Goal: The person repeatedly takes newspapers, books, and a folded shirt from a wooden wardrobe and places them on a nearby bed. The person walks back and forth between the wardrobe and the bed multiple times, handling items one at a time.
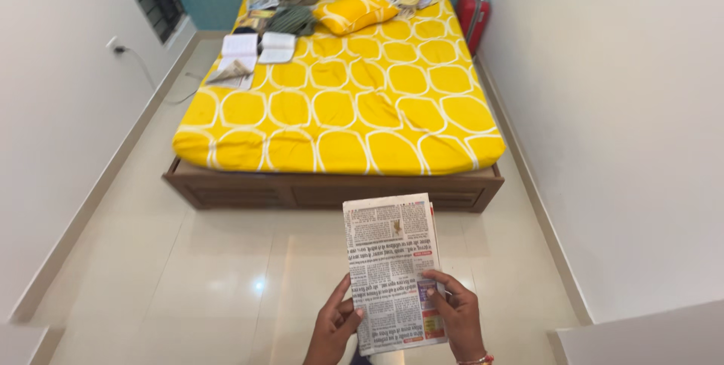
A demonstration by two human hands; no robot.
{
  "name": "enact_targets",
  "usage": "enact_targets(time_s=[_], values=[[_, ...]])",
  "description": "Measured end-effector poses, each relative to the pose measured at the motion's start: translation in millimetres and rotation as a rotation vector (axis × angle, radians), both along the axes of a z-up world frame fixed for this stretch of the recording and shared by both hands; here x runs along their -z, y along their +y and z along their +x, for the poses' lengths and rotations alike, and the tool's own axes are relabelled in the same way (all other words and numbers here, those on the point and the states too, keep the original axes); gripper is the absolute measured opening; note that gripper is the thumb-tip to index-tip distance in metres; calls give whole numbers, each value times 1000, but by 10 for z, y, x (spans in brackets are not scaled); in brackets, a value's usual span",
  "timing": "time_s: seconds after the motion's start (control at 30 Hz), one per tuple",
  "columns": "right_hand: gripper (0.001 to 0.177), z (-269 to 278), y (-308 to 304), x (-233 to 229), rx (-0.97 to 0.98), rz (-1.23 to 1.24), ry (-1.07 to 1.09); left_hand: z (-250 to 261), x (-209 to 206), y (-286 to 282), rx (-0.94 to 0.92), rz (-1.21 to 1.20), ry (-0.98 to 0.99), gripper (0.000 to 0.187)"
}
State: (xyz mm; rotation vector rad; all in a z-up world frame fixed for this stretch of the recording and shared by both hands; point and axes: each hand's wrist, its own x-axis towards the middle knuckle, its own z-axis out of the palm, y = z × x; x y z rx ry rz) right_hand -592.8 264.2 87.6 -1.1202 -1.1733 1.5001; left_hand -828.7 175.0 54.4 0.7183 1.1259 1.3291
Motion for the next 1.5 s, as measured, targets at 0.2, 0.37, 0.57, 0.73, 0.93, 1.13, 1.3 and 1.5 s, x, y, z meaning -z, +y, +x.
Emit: enact_targets(time_s=[0.2,0.37,0.57,0.73,0.93,1.13,1.3,1.5], values=[[37,-56,1059,-28,131,-111,54,-209,-154,1212,167,-18,-18,80],[35,32,1683,-137,203,-26,30,-165,-225,2063,239,63,-60,78],[35,274,2354,-119,323,-61,55,30,-177,3002,341,16,-65,76],[34,620,3027,-47,387,-44,56,292,-33,3901,473,125,-83,75],[34,1074,3999,-130,420,-5,33,719,-27,5083,555,108,-98,74],[33,1578,5004,-324,528,-31,-2,1367,-277,6355,633,128,-147,72],[31,2211,5639,-284,606,52,-86,2023,-403,7163,668,133,-95,72],[30,3081,6447,-212,576,83,-27,2840,-479,7905,706,75,-61,79]])
